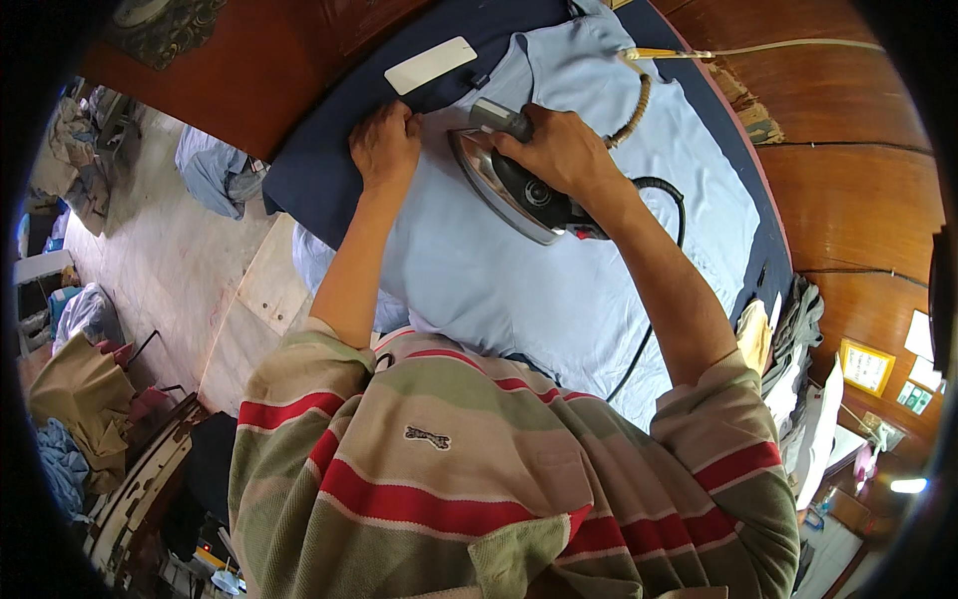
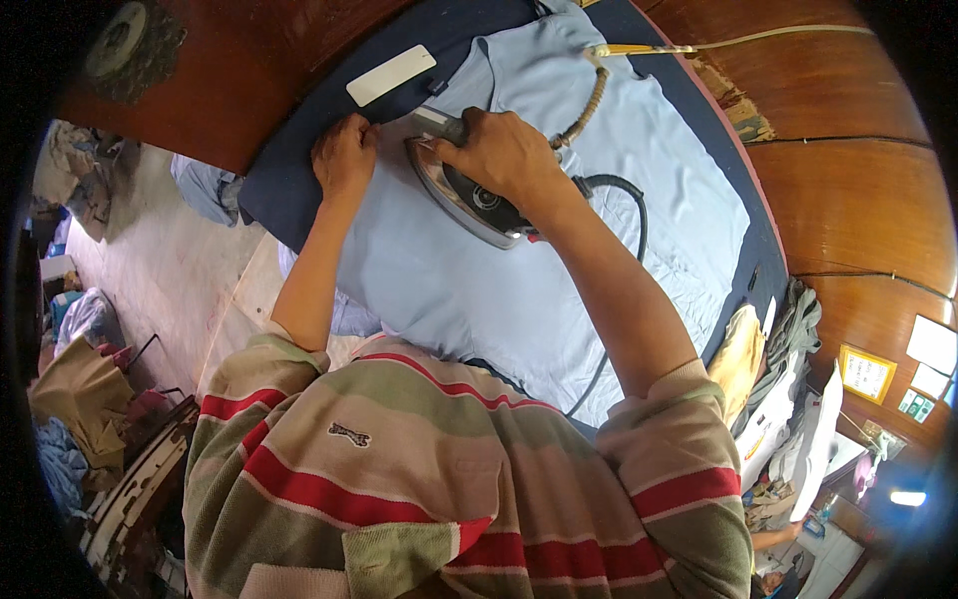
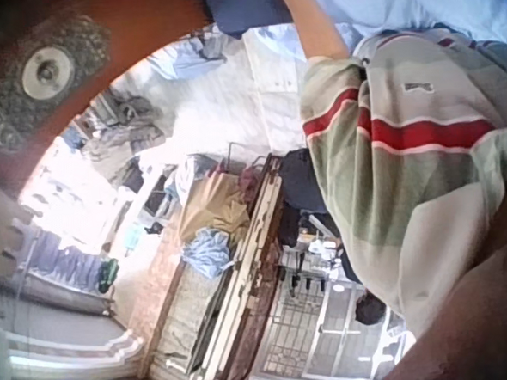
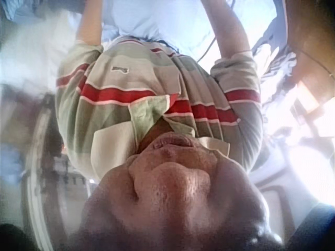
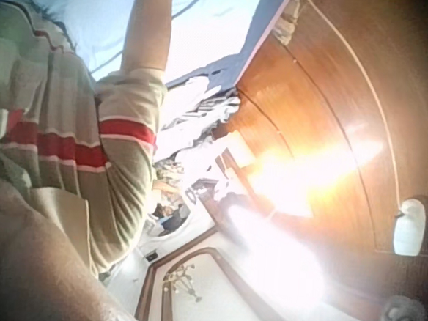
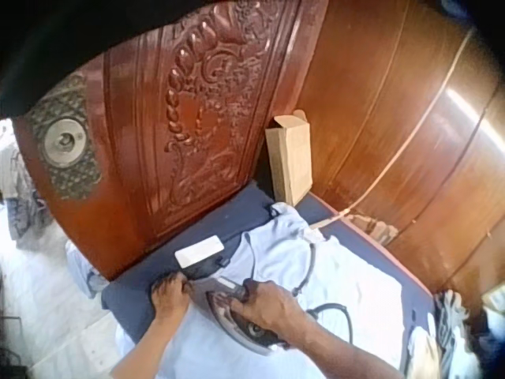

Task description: The person irons a blue collared shirt on a flat surface using a handheld iron, smoothing the fabric and pressing different sections of the shirt one after another.

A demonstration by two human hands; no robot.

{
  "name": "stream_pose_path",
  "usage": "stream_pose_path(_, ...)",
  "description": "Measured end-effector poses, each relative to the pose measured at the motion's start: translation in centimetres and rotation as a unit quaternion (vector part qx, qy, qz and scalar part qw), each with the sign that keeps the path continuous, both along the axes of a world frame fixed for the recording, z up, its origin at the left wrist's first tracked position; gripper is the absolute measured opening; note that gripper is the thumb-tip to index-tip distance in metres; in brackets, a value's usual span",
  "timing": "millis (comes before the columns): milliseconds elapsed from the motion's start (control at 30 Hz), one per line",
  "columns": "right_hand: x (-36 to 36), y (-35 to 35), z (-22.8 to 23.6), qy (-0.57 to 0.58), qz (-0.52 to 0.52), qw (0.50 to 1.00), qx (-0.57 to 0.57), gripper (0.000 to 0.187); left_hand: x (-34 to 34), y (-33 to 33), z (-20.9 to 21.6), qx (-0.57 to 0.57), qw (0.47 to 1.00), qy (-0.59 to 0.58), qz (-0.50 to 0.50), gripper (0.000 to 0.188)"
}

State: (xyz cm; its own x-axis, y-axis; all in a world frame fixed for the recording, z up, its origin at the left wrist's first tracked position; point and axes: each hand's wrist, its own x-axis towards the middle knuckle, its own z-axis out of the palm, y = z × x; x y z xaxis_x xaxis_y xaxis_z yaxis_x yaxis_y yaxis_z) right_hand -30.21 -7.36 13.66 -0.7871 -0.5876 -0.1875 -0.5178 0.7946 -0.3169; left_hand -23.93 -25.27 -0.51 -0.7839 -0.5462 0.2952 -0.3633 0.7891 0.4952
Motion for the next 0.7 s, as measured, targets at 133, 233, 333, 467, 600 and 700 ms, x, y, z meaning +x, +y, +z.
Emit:
stream_pose_path(133, -0.7, 0.1, -0.7, 0.021, -0.035, 0.999, -0.031, 0.057, 0.1, 0.0, 0.3, 0.034, 0.999, -0.005, -0.003, 0.014)
stream_pose_path(233, -1.4, -1.9, -0.6, 0.026, -0.054, 0.997, -0.038, 0.056, 0.1, 0.1, 0.4, 0.034, 0.999, 0.004, 0.004, 0.015)
stream_pose_path(333, -2.2, -3.1, -0.7, 0.0, -0.051, 0.998, -0.042, 0.055, 0.4, -0.5, 0.2, 0.058, 0.998, 0.016, -0.015, 0.019)
stream_pose_path(467, -1.4, -3.3, -1.0, 0.031, -0.03, 0.999, -0.015, 0.054, 0.4, -0.7, 0.5, 0.036, 0.999, 0.008, -0.019, 0.019)
stream_pose_path(600, -2.9, -3.7, -0.8, -0.014, -0.05, 0.998, -0.018, 0.053, 0.5, -0.5, 0.3, 0.036, 0.999, 0.015, -0.019, 0.019)
stream_pose_path(700, -2.3, -3.7, -0.6, -0.025, -0.055, 0.998, -0.025, 0.053, 0.5, -0.7, 0.1, 0.039, 0.999, 0.016, -0.015, 0.019)
